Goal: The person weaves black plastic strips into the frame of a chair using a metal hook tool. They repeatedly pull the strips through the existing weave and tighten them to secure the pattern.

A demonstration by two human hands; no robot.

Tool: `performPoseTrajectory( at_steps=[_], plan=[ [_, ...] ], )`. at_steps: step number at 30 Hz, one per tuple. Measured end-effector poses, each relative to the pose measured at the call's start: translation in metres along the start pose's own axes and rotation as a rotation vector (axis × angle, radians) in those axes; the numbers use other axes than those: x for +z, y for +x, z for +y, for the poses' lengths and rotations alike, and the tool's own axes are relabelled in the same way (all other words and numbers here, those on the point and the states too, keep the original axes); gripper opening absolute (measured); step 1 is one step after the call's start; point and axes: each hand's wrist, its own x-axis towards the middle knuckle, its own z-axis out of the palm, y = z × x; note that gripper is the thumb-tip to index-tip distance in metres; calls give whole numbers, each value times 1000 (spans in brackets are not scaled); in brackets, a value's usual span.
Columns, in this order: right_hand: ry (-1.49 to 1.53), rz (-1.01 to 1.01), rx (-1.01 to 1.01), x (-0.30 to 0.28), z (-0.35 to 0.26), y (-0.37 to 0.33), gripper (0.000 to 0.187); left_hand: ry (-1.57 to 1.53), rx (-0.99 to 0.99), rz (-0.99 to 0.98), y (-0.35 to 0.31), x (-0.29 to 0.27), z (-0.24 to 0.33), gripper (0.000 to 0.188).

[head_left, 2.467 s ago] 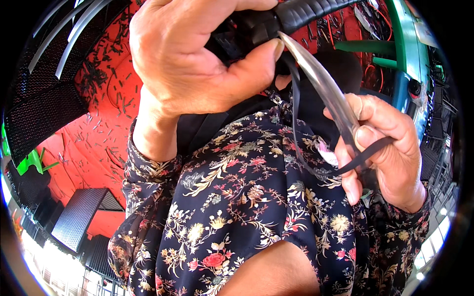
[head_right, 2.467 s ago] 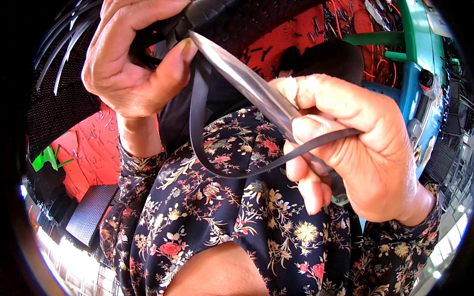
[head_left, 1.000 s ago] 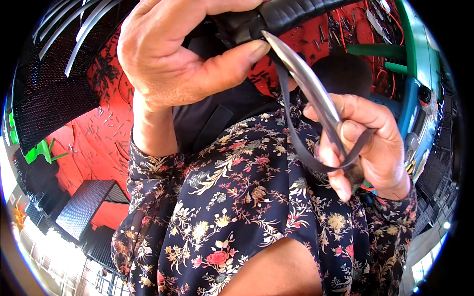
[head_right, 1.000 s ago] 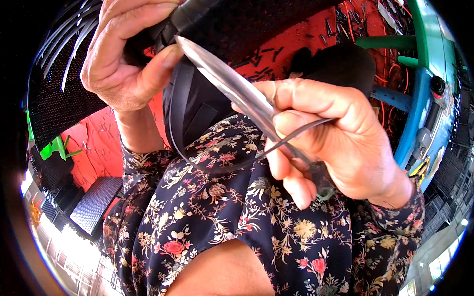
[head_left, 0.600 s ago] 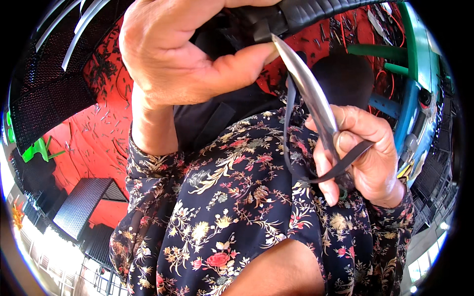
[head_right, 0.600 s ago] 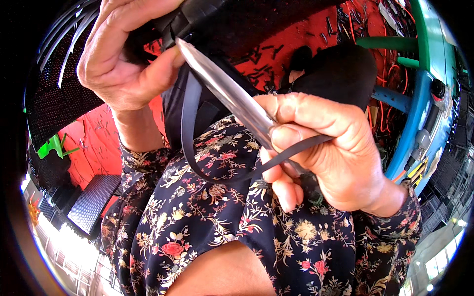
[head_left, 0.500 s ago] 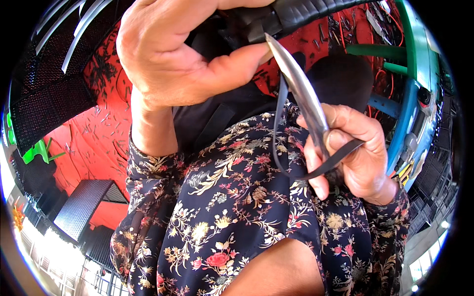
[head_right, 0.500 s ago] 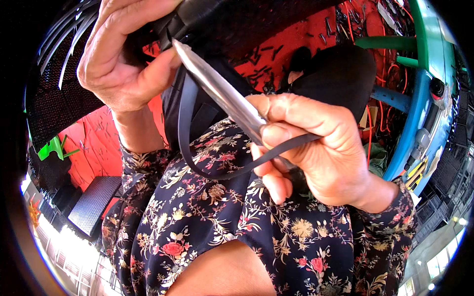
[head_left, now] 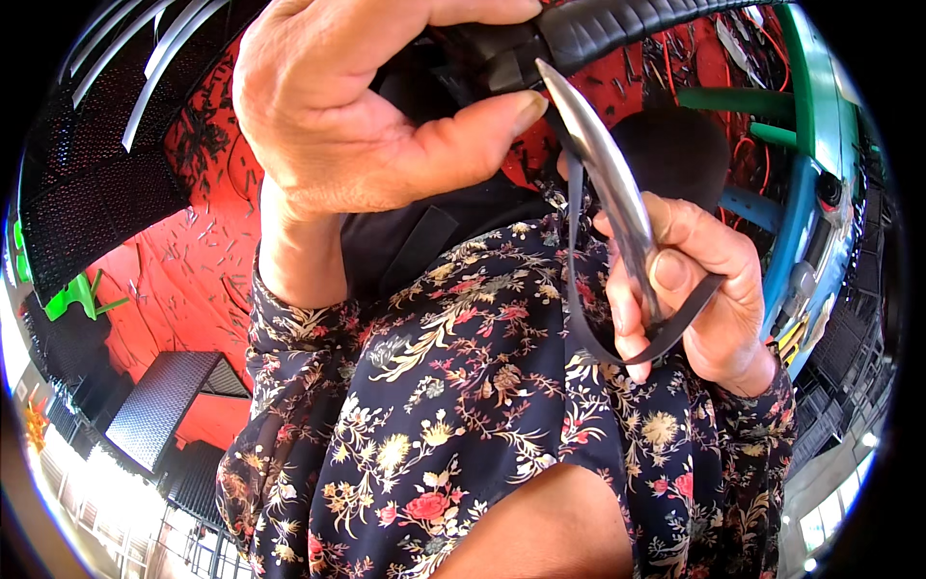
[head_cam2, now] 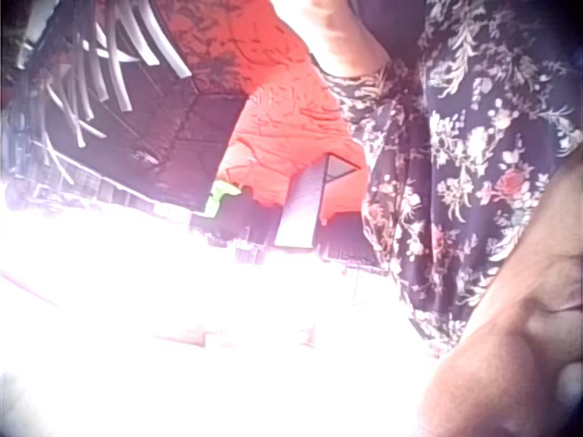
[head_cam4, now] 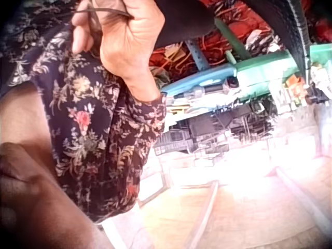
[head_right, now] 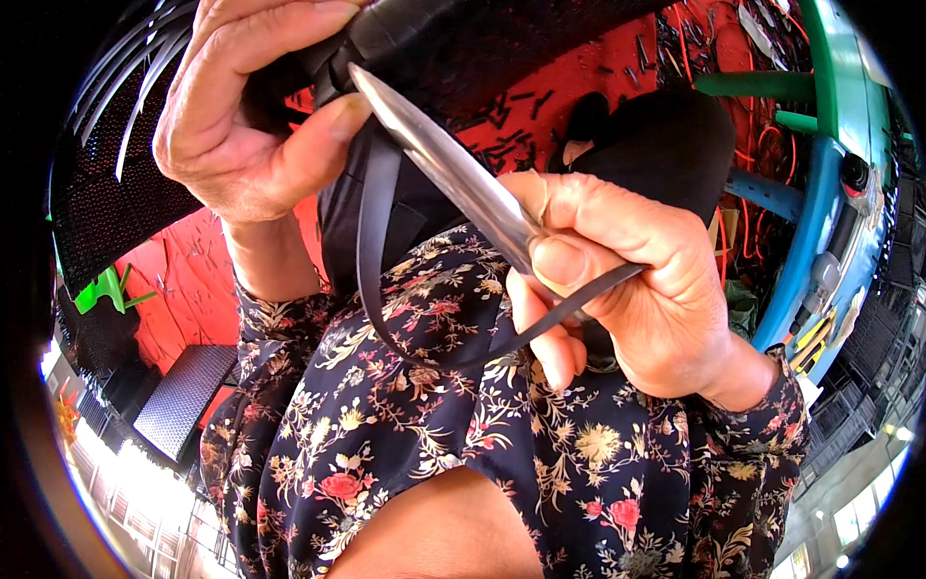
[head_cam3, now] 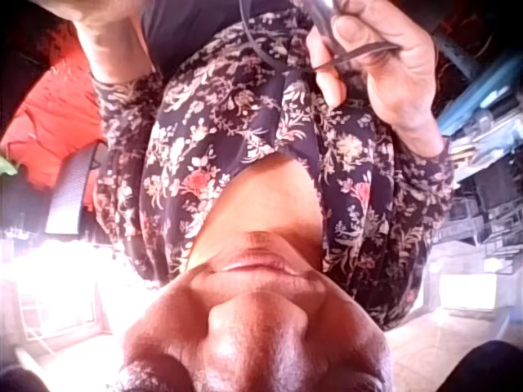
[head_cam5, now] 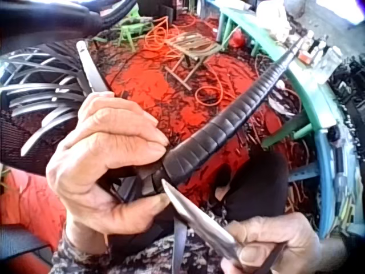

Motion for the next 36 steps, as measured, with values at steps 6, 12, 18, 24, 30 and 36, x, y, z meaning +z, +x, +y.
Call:
performPoseTrajectory(
  at_steps=[6,12,18,24,30,36],
  plan=[
    [-100,48,1,9,-14,-2,52,-30,-37,57,-6,3,-3,31],
    [-228,146,70,19,-36,-8,49,97,-144,-165,17,-10,16,29],
    [-200,96,214,18,-52,-10,52,-10,-56,60,-5,3,0,29],
    [-131,135,267,20,-52,-6,55,94,40,-102,9,-8,3,30],
    [-63,170,241,22,-44,-6,56,45,-6,-23,-1,0,-1,29],
    [-253,127,219,21,-65,2,50,42,45,5,1,-2,-2,28]
  ],
)
